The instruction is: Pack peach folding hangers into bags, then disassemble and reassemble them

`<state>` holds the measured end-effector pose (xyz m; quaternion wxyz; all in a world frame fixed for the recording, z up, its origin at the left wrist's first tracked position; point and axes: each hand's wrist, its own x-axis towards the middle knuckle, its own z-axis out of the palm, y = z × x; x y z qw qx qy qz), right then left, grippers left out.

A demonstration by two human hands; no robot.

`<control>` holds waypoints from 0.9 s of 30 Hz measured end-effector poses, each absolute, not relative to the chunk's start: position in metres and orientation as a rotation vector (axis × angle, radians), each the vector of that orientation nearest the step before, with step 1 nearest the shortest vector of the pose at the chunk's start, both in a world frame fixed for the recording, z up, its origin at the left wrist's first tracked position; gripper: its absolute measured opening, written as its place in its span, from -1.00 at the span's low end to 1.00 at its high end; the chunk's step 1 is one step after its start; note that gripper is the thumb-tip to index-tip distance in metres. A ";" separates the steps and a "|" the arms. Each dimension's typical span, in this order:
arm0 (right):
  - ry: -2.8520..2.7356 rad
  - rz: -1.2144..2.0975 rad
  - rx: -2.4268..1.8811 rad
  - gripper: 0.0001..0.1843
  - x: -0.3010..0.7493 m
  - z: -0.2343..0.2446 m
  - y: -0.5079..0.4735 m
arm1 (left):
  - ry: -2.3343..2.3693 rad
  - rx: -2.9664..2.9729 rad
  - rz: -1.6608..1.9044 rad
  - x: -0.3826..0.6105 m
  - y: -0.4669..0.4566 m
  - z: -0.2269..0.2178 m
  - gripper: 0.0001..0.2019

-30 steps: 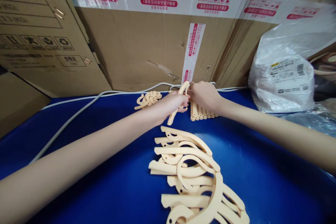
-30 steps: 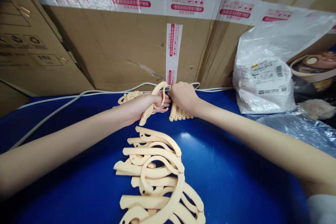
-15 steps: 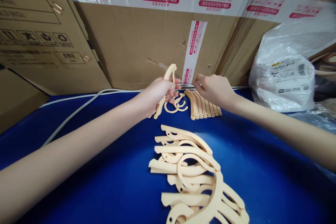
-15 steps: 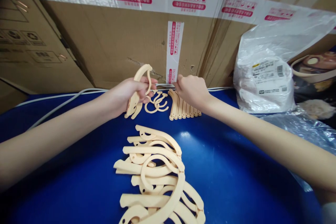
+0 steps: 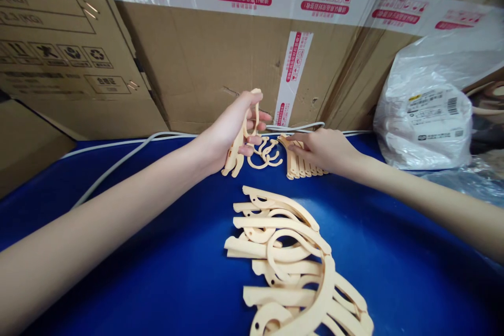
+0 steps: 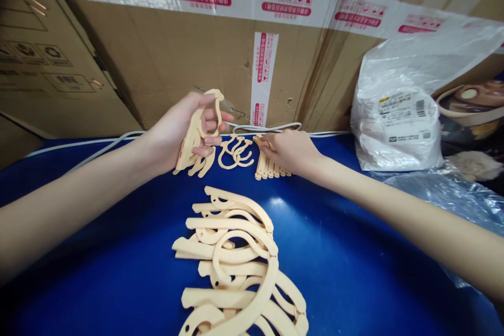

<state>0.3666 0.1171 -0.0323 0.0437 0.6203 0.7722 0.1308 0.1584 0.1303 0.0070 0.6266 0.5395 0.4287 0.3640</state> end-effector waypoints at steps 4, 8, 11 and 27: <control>2.415 0.407 1.929 -0.52 0.369 -0.033 0.116 | 0.988 1.232 0.853 0.158 0.130 0.004 -0.51; 2.905 -0.042 2.025 -0.44 0.361 -0.024 0.108 | 0.930 1.417 0.914 0.162 0.128 0.000 -0.63; 3.259 -0.947 1.825 -0.43 0.348 -0.009 0.099 | 0.995 1.583 0.897 0.167 0.123 0.002 -0.69; 3.243 0.608 1.482 -0.65 0.376 0.033 0.085 | 1.002 2.456 0.888 0.146 0.101 0.028 -0.62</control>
